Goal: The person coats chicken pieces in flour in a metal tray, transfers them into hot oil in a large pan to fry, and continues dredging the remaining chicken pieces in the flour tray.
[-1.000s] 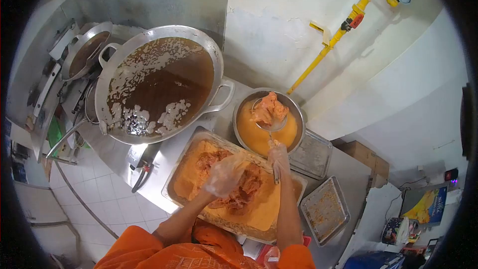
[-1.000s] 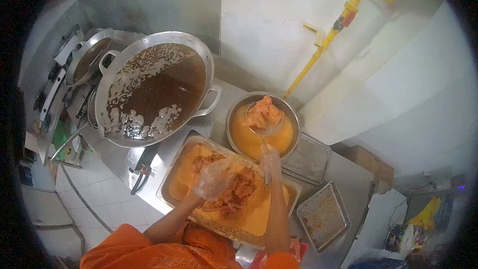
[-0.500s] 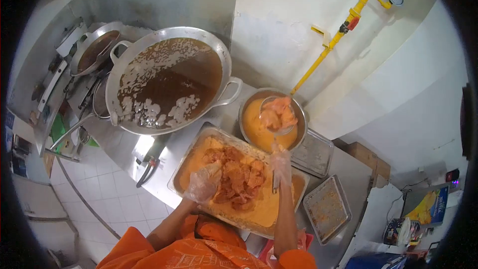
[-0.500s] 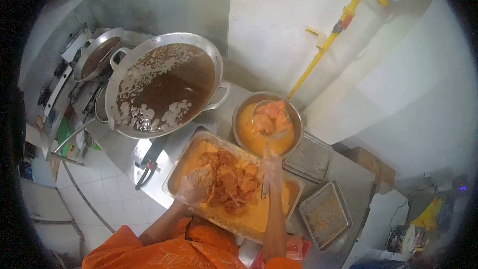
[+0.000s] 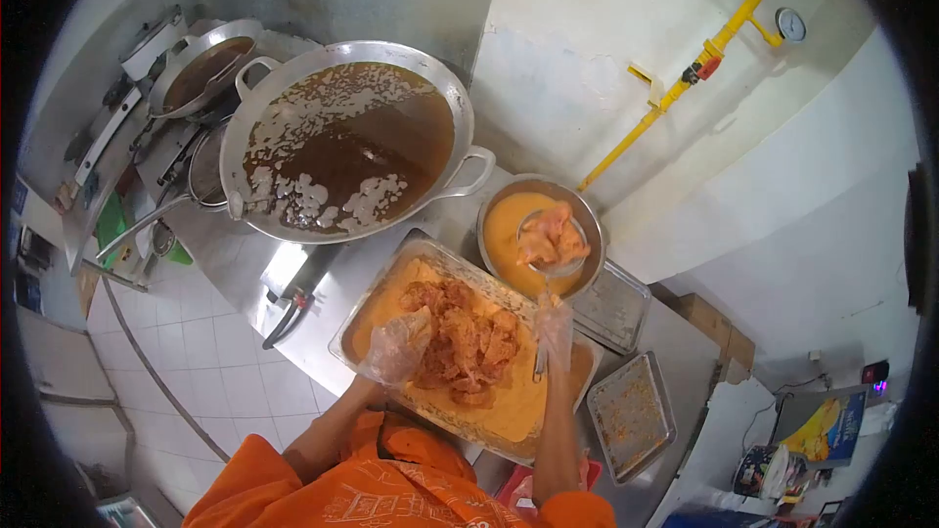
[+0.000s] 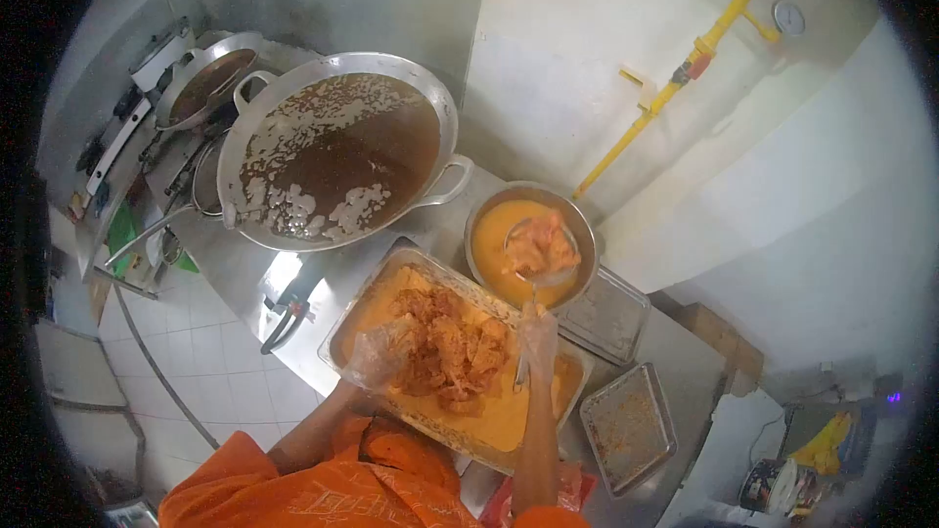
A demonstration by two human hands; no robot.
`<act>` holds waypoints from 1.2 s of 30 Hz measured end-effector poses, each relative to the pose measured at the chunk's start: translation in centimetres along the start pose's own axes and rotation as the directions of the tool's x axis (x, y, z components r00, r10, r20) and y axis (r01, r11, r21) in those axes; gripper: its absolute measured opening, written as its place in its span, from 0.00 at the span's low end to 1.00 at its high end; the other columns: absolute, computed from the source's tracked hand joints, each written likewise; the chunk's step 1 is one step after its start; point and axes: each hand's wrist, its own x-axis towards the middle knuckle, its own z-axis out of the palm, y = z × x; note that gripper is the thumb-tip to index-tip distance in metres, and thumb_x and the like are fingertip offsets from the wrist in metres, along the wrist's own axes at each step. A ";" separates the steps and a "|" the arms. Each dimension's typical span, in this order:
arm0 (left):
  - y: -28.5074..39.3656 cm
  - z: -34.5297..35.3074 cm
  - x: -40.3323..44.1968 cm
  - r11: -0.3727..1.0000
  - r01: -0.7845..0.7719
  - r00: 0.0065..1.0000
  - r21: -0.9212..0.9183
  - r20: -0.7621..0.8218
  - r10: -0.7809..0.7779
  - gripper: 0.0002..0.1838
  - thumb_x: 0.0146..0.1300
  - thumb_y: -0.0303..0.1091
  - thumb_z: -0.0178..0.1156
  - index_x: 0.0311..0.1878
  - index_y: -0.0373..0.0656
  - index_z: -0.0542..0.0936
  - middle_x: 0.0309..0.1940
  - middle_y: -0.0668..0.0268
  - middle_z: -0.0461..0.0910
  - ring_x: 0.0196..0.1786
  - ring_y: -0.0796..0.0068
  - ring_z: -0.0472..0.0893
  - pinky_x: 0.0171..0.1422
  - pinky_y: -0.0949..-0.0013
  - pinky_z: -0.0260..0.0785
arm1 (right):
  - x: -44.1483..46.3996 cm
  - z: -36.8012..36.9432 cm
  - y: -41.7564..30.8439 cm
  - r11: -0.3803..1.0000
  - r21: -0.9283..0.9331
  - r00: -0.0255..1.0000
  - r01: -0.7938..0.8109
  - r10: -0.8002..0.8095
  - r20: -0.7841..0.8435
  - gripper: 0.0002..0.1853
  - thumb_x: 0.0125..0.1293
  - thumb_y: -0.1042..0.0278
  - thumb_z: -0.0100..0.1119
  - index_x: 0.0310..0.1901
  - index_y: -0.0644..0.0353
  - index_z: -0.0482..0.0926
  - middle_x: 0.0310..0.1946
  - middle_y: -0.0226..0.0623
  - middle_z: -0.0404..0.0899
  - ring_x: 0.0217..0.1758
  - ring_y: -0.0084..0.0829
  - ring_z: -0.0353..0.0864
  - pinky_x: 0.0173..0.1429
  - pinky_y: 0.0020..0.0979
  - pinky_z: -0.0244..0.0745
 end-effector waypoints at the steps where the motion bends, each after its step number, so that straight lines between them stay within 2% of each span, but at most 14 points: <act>1: 0.4 -0.3 0.0 0.997 -0.036 0.999 0.073 0.004 0.036 0.17 0.64 0.33 0.66 0.55 0.43 0.84 0.42 0.58 0.84 0.40 0.53 0.84 0.39 0.54 0.78 | 0.2 0.3 0.2 0.999 -0.012 0.999 -0.047 0.046 -0.011 0.14 0.77 0.57 0.55 0.36 0.58 0.76 0.20 0.20 0.64 0.20 0.18 0.64 0.23 0.27 0.60; 4: 2.2 -1.7 0.2 0.979 -0.090 0.995 0.184 0.051 0.082 0.16 0.65 0.35 0.65 0.54 0.44 0.84 0.41 0.57 0.84 0.38 0.52 0.83 0.38 0.53 0.77 | -2.1 1.2 -2.1 0.997 -0.058 0.993 -0.044 0.038 -0.112 0.15 0.77 0.57 0.56 0.35 0.58 0.76 0.20 0.20 0.64 0.20 0.17 0.63 0.23 0.26 0.59; 7: 5.7 -3.6 1.8 0.978 -0.075 0.993 0.195 0.107 0.055 0.14 0.66 0.36 0.63 0.52 0.45 0.84 0.42 0.55 0.85 0.38 0.51 0.83 0.40 0.50 0.77 | -3.6 1.0 -4.6 0.997 0.078 0.998 0.021 -0.016 -0.065 0.15 0.77 0.56 0.57 0.35 0.58 0.76 0.20 0.21 0.65 0.19 0.18 0.63 0.22 0.26 0.58; 10: 6.1 -2.3 2.1 0.995 0.052 0.998 -0.085 0.026 -0.050 0.14 0.68 0.38 0.62 0.54 0.45 0.84 0.47 0.53 0.85 0.41 0.51 0.84 0.47 0.50 0.77 | -4.8 2.6 -6.9 0.996 0.026 0.985 -0.090 0.092 -0.144 0.16 0.77 0.56 0.57 0.36 0.59 0.76 0.20 0.21 0.65 0.18 0.18 0.62 0.20 0.26 0.57; 13: 11.9 -4.4 5.3 0.942 0.317 0.918 0.111 0.215 -0.334 0.16 0.70 0.40 0.60 0.56 0.45 0.84 0.54 0.52 0.85 0.46 0.52 0.84 0.55 0.51 0.77 | -1.6 -0.1 0.3 0.974 0.225 0.999 0.034 -0.038 0.012 0.15 0.77 0.57 0.56 0.39 0.62 0.79 0.19 0.22 0.65 0.17 0.19 0.61 0.19 0.27 0.56; 16: 10.1 -2.8 7.1 0.875 0.477 0.778 -0.086 0.505 -0.374 0.22 0.74 0.46 0.59 0.66 0.48 0.79 0.63 0.54 0.81 0.56 0.56 0.83 0.60 0.54 0.77 | -3.9 -2.4 2.2 0.971 -0.046 0.969 0.235 -0.231 0.084 0.15 0.78 0.58 0.55 0.46 0.65 0.81 0.19 0.23 0.64 0.18 0.20 0.63 0.21 0.28 0.58; 19: 9.7 -0.3 8.7 0.364 0.779 0.626 -0.510 0.608 -0.489 0.28 0.76 0.56 0.54 0.69 0.49 0.76 0.61 0.58 0.81 0.57 0.60 0.81 0.64 0.55 0.76 | -10.2 -2.7 -2.3 0.782 -0.394 0.875 0.482 -0.448 0.182 0.17 0.77 0.61 0.55 0.55 0.66 0.81 0.21 0.25 0.66 0.21 0.23 0.66 0.24 0.31 0.62; 22: 7.4 1.8 10.3 -0.290 0.634 0.679 -0.717 0.695 -0.237 0.36 0.77 0.64 0.47 0.71 0.41 0.72 0.61 0.55 0.78 0.55 0.59 0.81 0.60 0.55 0.77 | -15.6 -1.7 -7.3 0.715 -0.622 0.948 0.319 -0.233 0.219 0.20 0.77 0.63 0.57 0.63 0.65 0.78 0.27 0.30 0.74 0.25 0.30 0.73 0.28 0.36 0.68; 25: 7.1 1.6 9.6 -0.265 0.555 0.684 -0.789 0.614 -0.393 0.39 0.77 0.67 0.42 0.70 0.39 0.71 0.56 0.57 0.78 0.52 0.59 0.81 0.62 0.55 0.76 | -19.0 0.2 -7.0 0.747 -0.654 0.992 0.122 -0.068 0.107 0.20 0.77 0.66 0.54 0.66 0.65 0.77 0.27 0.41 0.77 0.25 0.42 0.76 0.30 0.43 0.69; 26: 9.1 0.0 9.1 -0.154 0.632 0.588 -0.760 0.599 -0.543 0.39 0.77 0.68 0.42 0.65 0.38 0.76 0.48 0.55 0.80 0.48 0.58 0.81 0.62 0.56 0.73 | -20.0 1.0 -6.7 0.737 -0.667 0.994 0.109 -0.069 0.085 0.20 0.78 0.67 0.53 0.66 0.66 0.76 0.26 0.46 0.78 0.25 0.46 0.76 0.30 0.45 0.69; 28: 11.3 -3.2 8.4 0.286 0.850 0.495 -0.443 0.483 -0.722 0.39 0.76 0.69 0.42 0.64 0.37 0.75 0.54 0.56 0.80 0.50 0.57 0.82 0.60 0.56 0.74 | -21.7 2.5 -6.4 0.630 -0.740 0.968 0.236 -0.216 0.126 0.20 0.78 0.67 0.51 0.65 0.68 0.76 0.24 0.55 0.76 0.24 0.51 0.75 0.31 0.46 0.68; 31: 7.3 -2.7 4.8 0.615 0.784 0.582 0.084 0.246 -0.775 0.37 0.77 0.65 0.42 0.56 0.35 0.80 0.35 0.48 0.81 0.45 0.52 0.81 0.58 0.52 0.69 | -22.6 2.2 -2.6 0.608 -0.720 0.935 0.336 -0.310 0.175 0.21 0.79 0.65 0.50 0.66 0.68 0.75 0.24 0.62 0.71 0.24 0.54 0.73 0.31 0.46 0.67; 34: 5.7 -3.6 3.3 0.706 0.694 0.668 0.141 0.242 -0.704 0.33 0.78 0.59 0.44 0.56 0.34 0.80 0.36 0.46 0.82 0.43 0.49 0.82 0.57 0.51 0.69 | -21.6 0.8 -2.5 0.621 -0.763 0.982 0.179 -0.155 0.104 0.24 0.81 0.59 0.49 0.68 0.66 0.75 0.20 0.51 0.73 0.21 0.42 0.73 0.28 0.39 0.66; 36: 3.9 -3.5 1.9 0.812 0.525 0.790 0.256 0.209 -0.576 0.28 0.78 0.54 0.48 0.57 0.36 0.80 0.36 0.46 0.83 0.42 0.47 0.82 0.57 0.50 0.71 | -20.0 -0.4 -2.7 0.881 -0.472 0.999 0.040 -0.044 0.003 0.21 0.80 0.61 0.50 0.65 0.66 0.77 0.19 0.46 0.73 0.20 0.46 0.70 0.27 0.42 0.67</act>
